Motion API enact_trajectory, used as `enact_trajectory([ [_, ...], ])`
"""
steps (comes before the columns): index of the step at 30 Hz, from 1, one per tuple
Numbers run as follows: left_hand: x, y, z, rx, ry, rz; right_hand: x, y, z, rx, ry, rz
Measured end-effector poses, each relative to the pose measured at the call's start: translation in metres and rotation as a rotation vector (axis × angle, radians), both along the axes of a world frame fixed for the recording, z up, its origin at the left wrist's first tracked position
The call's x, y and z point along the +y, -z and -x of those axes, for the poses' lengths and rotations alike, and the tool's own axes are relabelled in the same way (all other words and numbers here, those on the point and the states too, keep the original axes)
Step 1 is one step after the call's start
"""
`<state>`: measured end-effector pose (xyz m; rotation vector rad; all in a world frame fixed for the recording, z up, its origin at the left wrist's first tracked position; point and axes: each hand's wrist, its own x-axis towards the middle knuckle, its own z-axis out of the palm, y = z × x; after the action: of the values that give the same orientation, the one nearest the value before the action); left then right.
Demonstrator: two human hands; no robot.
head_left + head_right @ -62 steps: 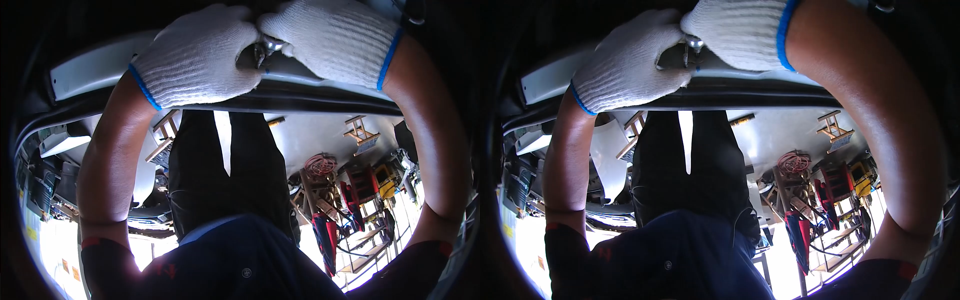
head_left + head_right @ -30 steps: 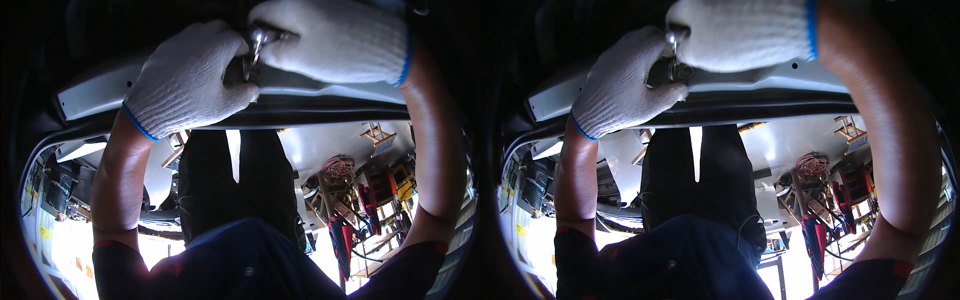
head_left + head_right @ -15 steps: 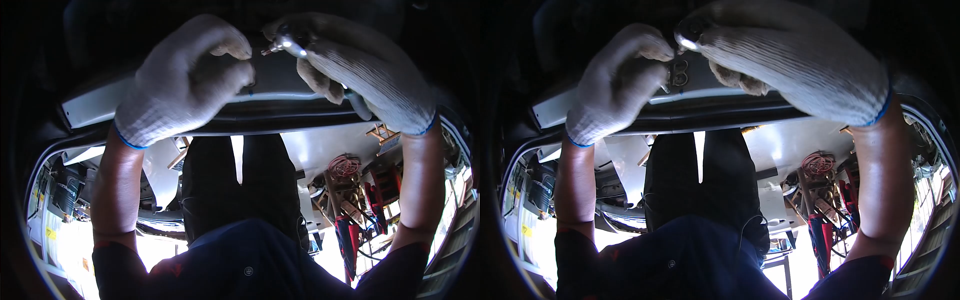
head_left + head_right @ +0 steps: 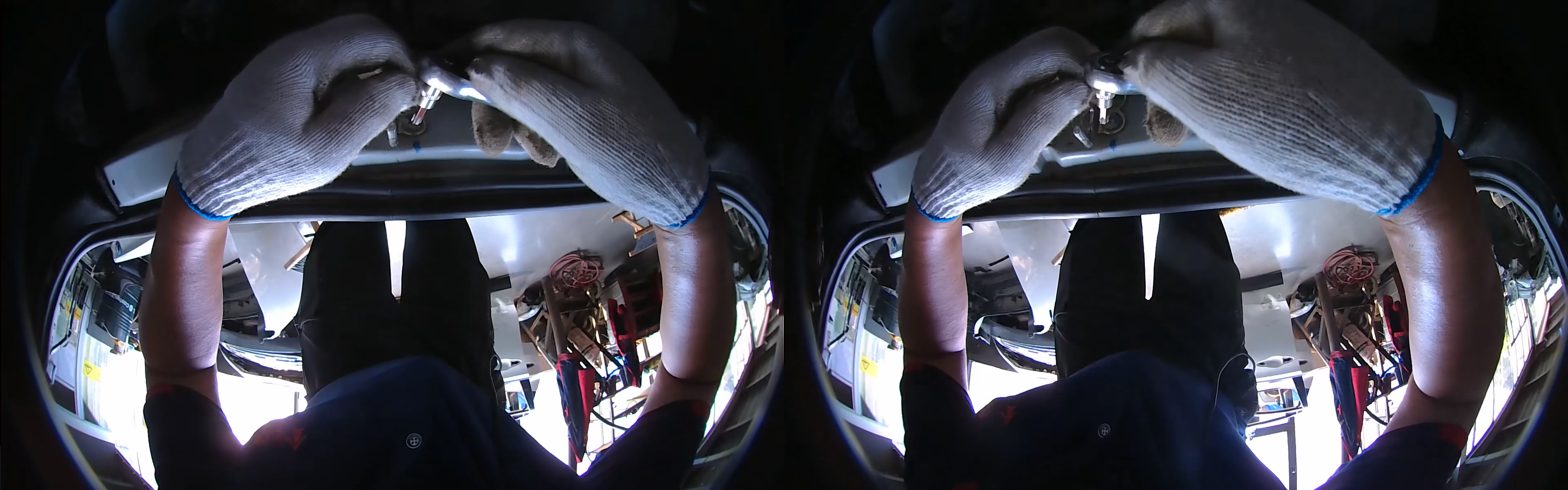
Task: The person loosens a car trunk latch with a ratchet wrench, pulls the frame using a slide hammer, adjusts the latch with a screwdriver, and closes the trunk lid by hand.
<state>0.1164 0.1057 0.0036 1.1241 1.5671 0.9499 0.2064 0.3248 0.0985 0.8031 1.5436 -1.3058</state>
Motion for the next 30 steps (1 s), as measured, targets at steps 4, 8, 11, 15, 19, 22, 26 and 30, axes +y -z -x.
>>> enact_trajectory([
  [4, 0.000, -0.001, -0.001, 0.014, 0.012, 0.073, 0.011, 0.018, -0.022, 0.348, -0.147, 0.034],
  [8, -0.001, 0.003, 0.000, 0.120, 0.046, 0.035, 0.002, 0.035, -0.036, 0.785, -0.343, -0.152],
  [11, -0.008, 0.003, 0.003, 0.194, 0.098, -0.020, 0.006, 0.034, -0.029, 0.724, -0.312, -0.037],
  [15, -0.012, 0.006, 0.005, 0.163, 0.075, -0.049, 0.007, 0.025, 0.005, 0.242, -0.301, 0.104],
  [19, 0.011, -0.028, 0.023, -0.284, -0.055, 0.344, -0.005, 0.018, -0.005, 0.507, -0.551, -0.124],
  [22, 0.036, -0.065, -0.007, 0.008, -0.112, 0.448, -0.011, 0.011, -0.001, 0.623, -0.698, -0.237],
  [26, 0.028, -0.046, 0.003, 0.145, 0.013, 0.316, -0.010, 0.025, -0.013, 0.769, -0.749, -0.352],
  [30, 0.038, -0.054, 0.008, 0.138, 0.079, 0.425, -0.013, 0.028, -0.024, 0.579, -0.620, -0.245],
])
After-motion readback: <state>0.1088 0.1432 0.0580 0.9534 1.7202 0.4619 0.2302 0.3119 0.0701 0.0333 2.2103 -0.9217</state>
